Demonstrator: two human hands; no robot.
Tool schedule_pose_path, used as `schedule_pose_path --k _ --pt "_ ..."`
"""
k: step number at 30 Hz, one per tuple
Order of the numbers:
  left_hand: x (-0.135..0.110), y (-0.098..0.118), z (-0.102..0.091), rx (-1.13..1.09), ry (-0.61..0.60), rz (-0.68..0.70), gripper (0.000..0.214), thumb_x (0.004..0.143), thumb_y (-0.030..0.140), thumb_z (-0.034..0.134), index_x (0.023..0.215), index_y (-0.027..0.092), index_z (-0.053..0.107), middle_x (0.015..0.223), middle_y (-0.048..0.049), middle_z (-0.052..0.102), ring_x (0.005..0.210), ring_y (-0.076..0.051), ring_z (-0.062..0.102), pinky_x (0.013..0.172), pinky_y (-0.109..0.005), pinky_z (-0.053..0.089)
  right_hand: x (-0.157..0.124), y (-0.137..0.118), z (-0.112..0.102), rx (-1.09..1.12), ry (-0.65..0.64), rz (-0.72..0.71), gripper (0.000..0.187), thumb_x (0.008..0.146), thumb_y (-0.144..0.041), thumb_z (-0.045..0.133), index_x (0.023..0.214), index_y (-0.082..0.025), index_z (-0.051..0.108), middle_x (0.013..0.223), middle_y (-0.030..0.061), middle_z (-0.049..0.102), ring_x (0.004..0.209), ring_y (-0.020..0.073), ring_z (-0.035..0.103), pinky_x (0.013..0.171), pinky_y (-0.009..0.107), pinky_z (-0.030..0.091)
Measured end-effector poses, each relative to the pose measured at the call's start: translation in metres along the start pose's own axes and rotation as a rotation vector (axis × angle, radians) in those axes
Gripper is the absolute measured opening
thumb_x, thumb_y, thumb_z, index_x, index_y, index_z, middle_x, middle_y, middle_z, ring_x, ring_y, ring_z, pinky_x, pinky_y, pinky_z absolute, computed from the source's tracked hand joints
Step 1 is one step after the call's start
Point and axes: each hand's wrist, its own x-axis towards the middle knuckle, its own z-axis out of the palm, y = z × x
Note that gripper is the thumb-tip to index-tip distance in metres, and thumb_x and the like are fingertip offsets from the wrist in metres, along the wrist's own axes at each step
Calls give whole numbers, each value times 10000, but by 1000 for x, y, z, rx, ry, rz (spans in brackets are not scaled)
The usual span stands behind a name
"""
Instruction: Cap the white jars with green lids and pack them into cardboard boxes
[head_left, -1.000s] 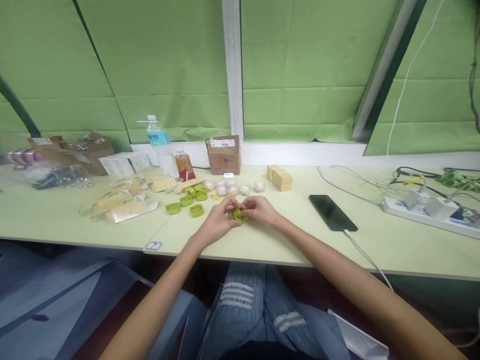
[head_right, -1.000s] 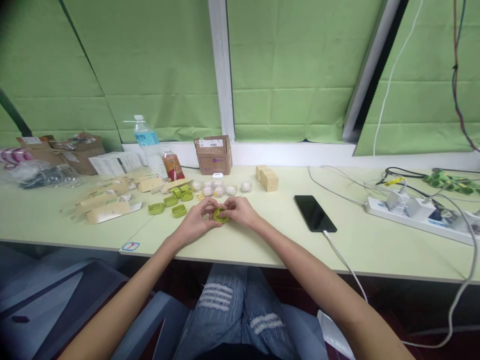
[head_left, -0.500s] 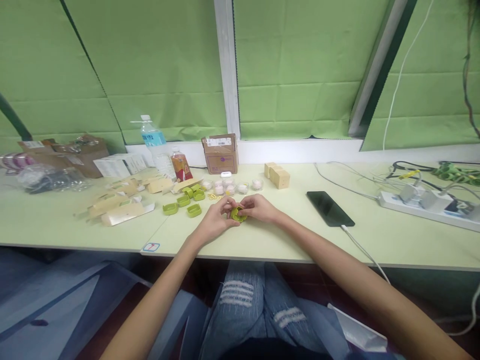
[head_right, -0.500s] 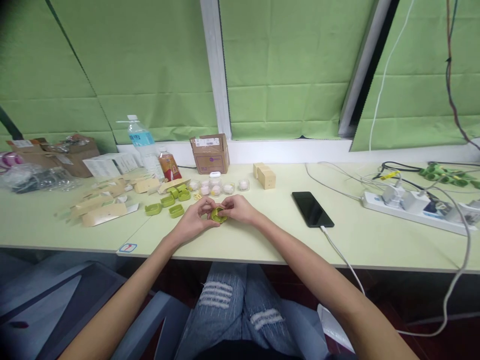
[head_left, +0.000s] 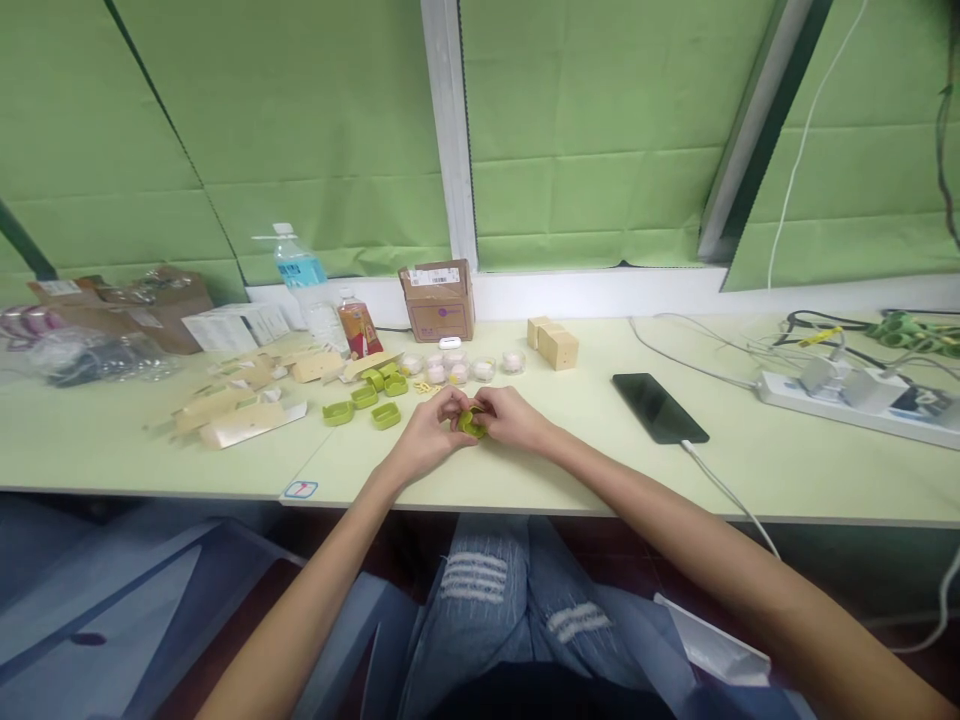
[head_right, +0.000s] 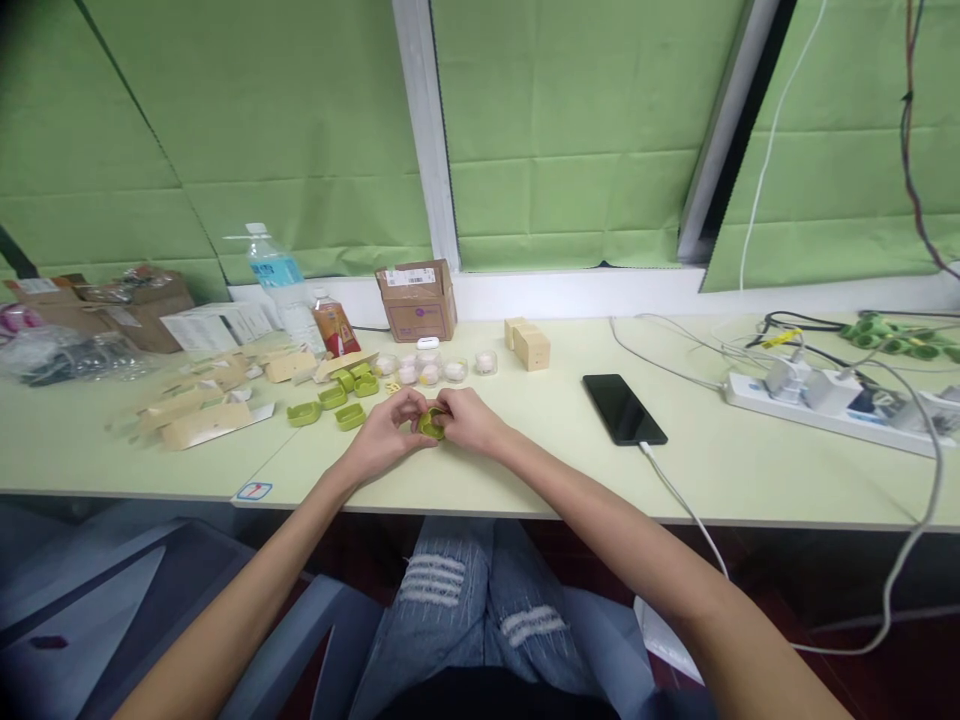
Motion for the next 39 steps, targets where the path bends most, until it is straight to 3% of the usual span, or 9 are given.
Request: schedule_pose_path --k 8,12,15,17,24,28,34,39 --pt "1 0 0 -7 13 8 371 658 163 802 914 209 537 829 24 596 759 -142 543 735 -277 435 0 -1 1 -44 10 -25 161 803 -65 553 731 -194 488 689 2 578 631 142 496 579 255 293" --pt "1 -1 0 -42 6 -54 448 651 173 826 987 215 533 957 -11 680 807 -153 591 760 -291 455 4 12 -4 263 -103 4 89 794 -188 627 729 -174 567 674 -16 591 644 144 533 609 253 358" --pt "1 -2 1 -75 -16 -73 456 650 167 838 982 214 530 1054 -39 706 850 -163 616 784 -303 462 9 24 -4 503 -184 44 187 725 -293 732 774 -156 614 709 -8 634 655 144 567 624 256 407" --pt "1 -3 2 -84 -27 -66 450 651 158 841 977 211 536 1060 -42 713 851 -163 619 789 -304 461 11 30 -3 542 -177 64 236 680 -313 769 745 -155 607 697 -7 635 643 139 566 618 255 413" --pt "0 -1 5 -115 -32 -82 480 624 139 856 976 207 536 966 -20 724 693 -114 545 682 -264 428 11 25 -5 357 -151 90 280 648 -294 771 661 -190 512 588 -58 532 568 107 480 541 227 326" --pt "-1 4 4 -115 -30 -102 491 612 141 860 968 205 528 958 -21 724 709 -125 576 686 -265 443 9 18 -7 253 -74 120 277 645 -272 762 652 -191 497 581 -74 492 559 92 435 529 226 286" --pt "2 7 3 -181 -14 -126 503 585 146 882 941 199 530 1034 -52 730 914 -195 672 839 -327 504 9 21 -16 583 -281 97 242 675 -304 784 763 -155 614 687 -14 634 646 131 583 624 255 459" --pt "3 5 4 -196 -22 -129 509 591 159 881 948 201 521 1093 -71 734 913 -195 679 842 -340 513 9 21 -21 634 -331 121 192 666 -226 761 781 -150 627 720 -3 665 674 138 616 658 262 489"
